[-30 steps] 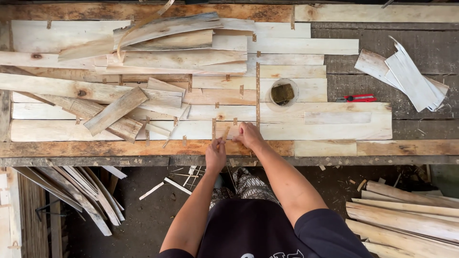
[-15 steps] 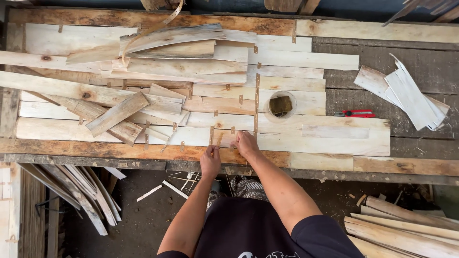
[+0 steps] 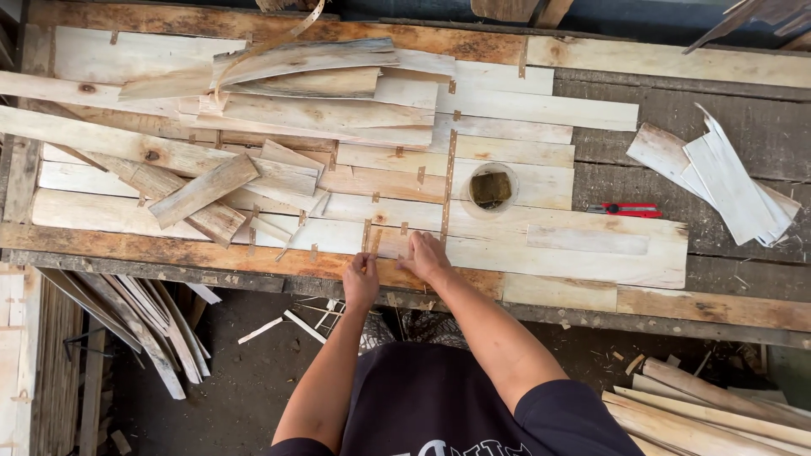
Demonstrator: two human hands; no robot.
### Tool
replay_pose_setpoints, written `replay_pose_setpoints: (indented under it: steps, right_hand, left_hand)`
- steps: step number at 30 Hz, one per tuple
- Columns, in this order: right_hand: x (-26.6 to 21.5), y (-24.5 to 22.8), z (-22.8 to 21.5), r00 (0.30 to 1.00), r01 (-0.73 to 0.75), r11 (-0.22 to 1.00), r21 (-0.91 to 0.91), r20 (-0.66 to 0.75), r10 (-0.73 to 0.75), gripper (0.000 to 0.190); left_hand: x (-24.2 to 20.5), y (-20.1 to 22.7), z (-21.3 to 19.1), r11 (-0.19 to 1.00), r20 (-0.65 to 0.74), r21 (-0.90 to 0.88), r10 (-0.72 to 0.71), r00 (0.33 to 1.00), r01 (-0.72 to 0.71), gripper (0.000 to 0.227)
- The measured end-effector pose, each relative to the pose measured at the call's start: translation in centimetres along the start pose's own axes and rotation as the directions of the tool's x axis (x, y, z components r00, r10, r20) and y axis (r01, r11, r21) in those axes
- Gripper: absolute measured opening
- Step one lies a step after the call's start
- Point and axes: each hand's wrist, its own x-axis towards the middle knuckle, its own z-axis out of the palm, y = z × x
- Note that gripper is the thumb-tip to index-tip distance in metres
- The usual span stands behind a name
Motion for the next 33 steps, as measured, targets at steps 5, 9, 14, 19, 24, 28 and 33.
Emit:
replay_pose_setpoints:
  steps: [5, 9, 14, 19, 24, 28, 33]
  right_hand:
    - [-0.4, 0.1, -1.1, 0.992, 0.115, 0.993, -0.033, -0.038, -0.116, 0.067]
    - [0.0, 1.2, -0.7, 0.995, 0.099, 0.993, 0.058, -0.009, -0.099, 0.058]
    - [0.1, 2.5, -0.3, 0.985, 0.169, 0.978, 0.121, -0.041, -0.165, 0.049]
    - [0.4, 3.4, 0.2, 0.984, 0.173, 0.955, 0.243, -0.092, -0.155, 0.041]
    - [0.0, 3.2, -0.1, 0.986, 0.162, 0.937, 0.308, -0.091, -0.140, 0.037]
    - [-0.5, 2.6, -1.1, 0.997, 0.012, 0.926, 0.376, 0.062, -0.037, 0.031]
    - [-1.4, 1.3, -2.2, 0.997, -0.014, 0.915, 0.404, 0.073, -0.016, 0.030]
  left_hand:
    - [0.3, 0.1, 0.4, 0.999, -0.021, -0.004, -0.033, 0.999, 0.033, 0.029]
    - [0.5, 0.3, 0.7, 0.996, -0.014, -0.026, -0.086, 0.996, 0.086, 0.030]
    - [0.4, -0.6, 1.6, 0.996, 0.010, -0.056, -0.064, 0.998, 0.065, 0.027]
    - [0.6, -0.7, 3.2, 0.979, 0.124, -0.156, -0.110, 0.986, 0.129, 0.025]
    - [1.1, 1.2, 4.0, 0.944, 0.255, -0.287, -0.089, 0.963, 0.163, 0.032]
    - [1.9, 3.8, 3.3, 0.961, 0.291, -0.258, -0.025, 0.956, 0.103, 0.048]
    - [3.8, 2.9, 3.7, 0.934, 0.370, -0.322, -0.024, 0.929, 0.152, 0.035]
